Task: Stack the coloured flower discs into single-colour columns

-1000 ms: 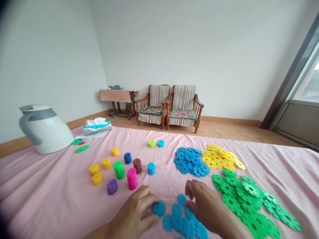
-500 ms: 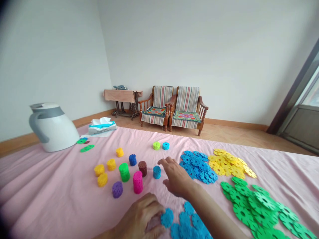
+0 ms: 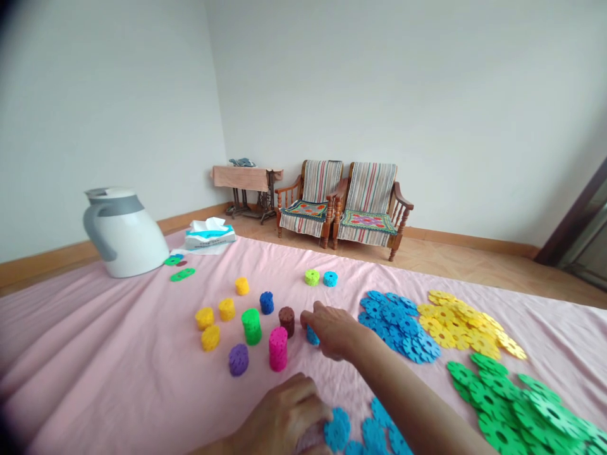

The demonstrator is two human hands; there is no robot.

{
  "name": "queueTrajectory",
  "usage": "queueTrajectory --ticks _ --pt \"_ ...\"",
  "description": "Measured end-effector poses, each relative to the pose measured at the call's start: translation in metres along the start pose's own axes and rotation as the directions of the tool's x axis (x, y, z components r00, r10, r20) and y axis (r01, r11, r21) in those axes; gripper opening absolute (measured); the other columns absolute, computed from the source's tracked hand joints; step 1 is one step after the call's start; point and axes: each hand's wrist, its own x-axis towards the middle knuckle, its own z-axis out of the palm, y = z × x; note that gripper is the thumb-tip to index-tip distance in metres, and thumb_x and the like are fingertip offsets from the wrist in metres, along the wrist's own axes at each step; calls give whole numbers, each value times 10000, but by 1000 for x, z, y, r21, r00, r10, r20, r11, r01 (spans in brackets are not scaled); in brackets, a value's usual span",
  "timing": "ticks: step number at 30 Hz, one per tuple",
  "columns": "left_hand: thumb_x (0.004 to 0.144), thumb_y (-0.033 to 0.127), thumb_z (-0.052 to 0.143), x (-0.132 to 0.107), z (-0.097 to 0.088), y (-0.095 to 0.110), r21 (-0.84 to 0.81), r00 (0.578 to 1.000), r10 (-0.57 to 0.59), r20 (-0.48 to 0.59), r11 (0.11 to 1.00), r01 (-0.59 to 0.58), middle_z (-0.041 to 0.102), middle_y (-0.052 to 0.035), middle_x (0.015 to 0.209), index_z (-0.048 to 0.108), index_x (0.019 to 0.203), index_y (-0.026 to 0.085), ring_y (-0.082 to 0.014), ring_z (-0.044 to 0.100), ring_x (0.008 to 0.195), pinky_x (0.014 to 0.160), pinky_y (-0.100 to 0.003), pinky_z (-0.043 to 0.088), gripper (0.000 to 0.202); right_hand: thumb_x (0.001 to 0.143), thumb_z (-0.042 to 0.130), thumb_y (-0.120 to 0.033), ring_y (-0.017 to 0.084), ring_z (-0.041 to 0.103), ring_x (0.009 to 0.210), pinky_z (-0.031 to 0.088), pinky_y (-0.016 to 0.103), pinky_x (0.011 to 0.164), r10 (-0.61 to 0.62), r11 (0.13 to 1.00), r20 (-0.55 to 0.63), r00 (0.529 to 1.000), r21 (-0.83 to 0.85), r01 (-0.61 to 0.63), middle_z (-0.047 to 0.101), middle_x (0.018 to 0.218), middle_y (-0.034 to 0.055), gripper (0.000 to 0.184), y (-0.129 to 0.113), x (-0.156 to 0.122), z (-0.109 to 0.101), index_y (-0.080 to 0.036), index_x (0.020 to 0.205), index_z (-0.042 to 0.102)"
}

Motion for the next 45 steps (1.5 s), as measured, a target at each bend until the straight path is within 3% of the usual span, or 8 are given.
queueTrajectory --ticks 11,36,42,45 --pt "792 406 680 1 5 -4 44 999 37 -11 998 -36 599 4 791 634 894 193 -147 547 766 662 -209 410 241 717 546 -64 255 627 892 403 299 636 -16 997 18 1000 -75 17 569 1050 102 406 -7 -1 -4 -204 1098 535" --pt "824 408 632 1 12 -8 23 997 57 -48 998 -56 582 8 771 607 853 209 -151 548 763 657 -218 407 202 731 583 -82 246 615 898 409 315 674 12 1000 7 1000 -25 -12 570 1048 103 338 -7 1 -2 -190 1051 567" --pt "818 373 645 2 11 -6 35 998 51 -33 998 -50 588 8 773 607 851 197 -147 548 771 653 -210 402 182 695 664 -134 220 596 966 444 335 790 29 985 -27 999 171 -24 563 1150 95 576 4 -13 -9 -223 1237 490" --pt "793 365 682 1 6 -4 12 1000 26 0 1000 -26 601 2 816 608 886 196 -153 546 796 686 -213 408 207 773 586 -162 172 611 895 456 333 826 101 959 -157 982 277 -55 569 1157 99 465 17 -34 -8 -200 1227 494"
